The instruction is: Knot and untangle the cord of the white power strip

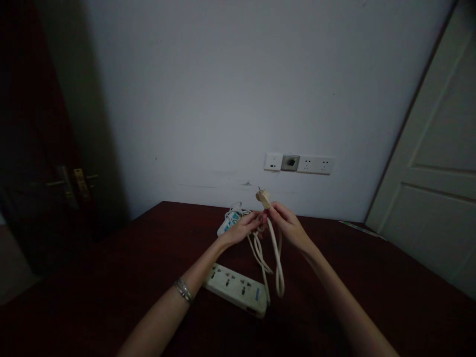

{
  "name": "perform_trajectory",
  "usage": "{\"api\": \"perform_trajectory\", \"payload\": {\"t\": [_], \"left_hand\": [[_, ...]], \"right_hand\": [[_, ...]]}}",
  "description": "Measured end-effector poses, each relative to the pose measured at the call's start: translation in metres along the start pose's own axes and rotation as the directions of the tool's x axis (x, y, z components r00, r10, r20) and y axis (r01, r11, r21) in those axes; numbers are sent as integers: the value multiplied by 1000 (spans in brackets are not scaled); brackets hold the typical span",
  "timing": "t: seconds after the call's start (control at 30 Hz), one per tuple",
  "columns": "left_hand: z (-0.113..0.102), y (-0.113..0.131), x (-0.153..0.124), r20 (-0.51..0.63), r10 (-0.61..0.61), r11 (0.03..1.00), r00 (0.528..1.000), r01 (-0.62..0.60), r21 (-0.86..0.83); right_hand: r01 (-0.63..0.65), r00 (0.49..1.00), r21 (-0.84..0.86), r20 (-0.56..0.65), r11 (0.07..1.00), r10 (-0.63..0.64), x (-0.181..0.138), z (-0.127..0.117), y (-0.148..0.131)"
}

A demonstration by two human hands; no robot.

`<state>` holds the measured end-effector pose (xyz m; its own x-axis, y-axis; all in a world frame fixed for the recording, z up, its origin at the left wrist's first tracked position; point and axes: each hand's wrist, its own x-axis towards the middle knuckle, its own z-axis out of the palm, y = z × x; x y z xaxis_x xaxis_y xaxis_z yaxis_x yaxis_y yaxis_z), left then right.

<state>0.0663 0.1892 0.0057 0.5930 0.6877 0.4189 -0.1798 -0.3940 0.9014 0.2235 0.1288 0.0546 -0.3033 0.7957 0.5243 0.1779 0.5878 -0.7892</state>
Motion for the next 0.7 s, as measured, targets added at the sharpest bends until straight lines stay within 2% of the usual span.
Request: {"api": "perform_trajectory", "payload": {"t": [0.1,0.2,0.37,0.47,0.57,0.63,0.7], "left_hand": [[12,-4,-2,-70,29,996,997,-22,87],[21,-11,-2,-153,46,988,987,-23,150],[22,-18,0,-239,19,989,971,16,144],[21,-19,0,-230,-24,994,973,49,100],[20,-18,0,-175,-45,996,984,58,70],[19,-19,0,-132,-35,997,991,44,69],[17,-21,1,-108,-19,997,994,26,67]], "right_hand": [[-23,1000,54,-4,998,24,0,-10,1],[-1,1000,11,8,1000,1,1,-18,1],[-24,998,-5,61,1000,24,1,-32,7],[-82,986,3,145,997,81,-2,-46,10],[-165,956,-71,234,984,177,-6,-56,8],[-164,941,-122,278,979,192,-7,-57,5],[-115,942,-144,298,983,154,-6,-53,2]]}}
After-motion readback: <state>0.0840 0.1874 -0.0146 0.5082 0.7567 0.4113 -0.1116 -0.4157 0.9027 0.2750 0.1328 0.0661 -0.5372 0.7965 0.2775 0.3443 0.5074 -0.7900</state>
